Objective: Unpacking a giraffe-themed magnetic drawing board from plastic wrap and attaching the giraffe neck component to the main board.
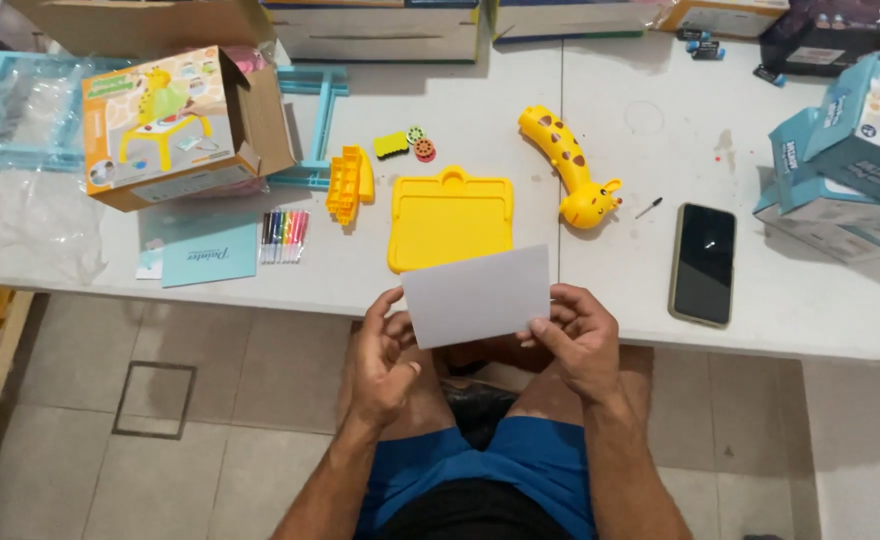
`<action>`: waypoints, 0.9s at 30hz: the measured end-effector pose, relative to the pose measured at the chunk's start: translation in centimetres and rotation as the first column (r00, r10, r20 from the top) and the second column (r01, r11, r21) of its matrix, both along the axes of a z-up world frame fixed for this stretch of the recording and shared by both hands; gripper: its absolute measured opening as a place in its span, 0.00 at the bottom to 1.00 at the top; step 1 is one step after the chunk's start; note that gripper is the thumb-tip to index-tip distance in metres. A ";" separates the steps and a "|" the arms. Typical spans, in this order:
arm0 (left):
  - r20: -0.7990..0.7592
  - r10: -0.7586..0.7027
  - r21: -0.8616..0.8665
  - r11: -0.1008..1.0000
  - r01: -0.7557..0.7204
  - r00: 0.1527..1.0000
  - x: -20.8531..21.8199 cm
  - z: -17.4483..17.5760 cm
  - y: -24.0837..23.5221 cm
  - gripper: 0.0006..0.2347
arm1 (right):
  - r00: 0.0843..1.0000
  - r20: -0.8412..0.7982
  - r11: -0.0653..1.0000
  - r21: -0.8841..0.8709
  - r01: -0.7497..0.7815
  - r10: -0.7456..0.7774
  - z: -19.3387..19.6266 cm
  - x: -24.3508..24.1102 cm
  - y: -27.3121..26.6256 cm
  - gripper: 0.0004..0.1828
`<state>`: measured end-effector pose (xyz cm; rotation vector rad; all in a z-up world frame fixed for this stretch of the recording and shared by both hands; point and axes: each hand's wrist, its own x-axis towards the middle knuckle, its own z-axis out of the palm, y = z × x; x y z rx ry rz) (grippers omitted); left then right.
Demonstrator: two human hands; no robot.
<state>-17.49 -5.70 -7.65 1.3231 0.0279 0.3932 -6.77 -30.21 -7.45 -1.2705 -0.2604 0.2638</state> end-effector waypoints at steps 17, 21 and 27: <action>-0.113 0.167 0.256 0.957 -0.134 0.979 -1.0 4.8 -1.3 0.11 | 0.967 0.214 0.814 -0.532 0.234 -0.138 3.7 -3.1 0.5 0.08; -0.159 0.181 0.283 0.950 -0.131 0.971 -1.8 4.3 -1.6 0.11 | 0.969 0.218 0.812 -0.542 0.218 -0.115 2.3 -4.1 -0.5 0.06; -0.208 0.047 0.324 0.946 0.023 0.977 -2.7 3.9 -1.6 0.14 | 0.969 0.227 0.757 -0.615 0.221 -0.098 2.3 -6.0 -2.4 0.11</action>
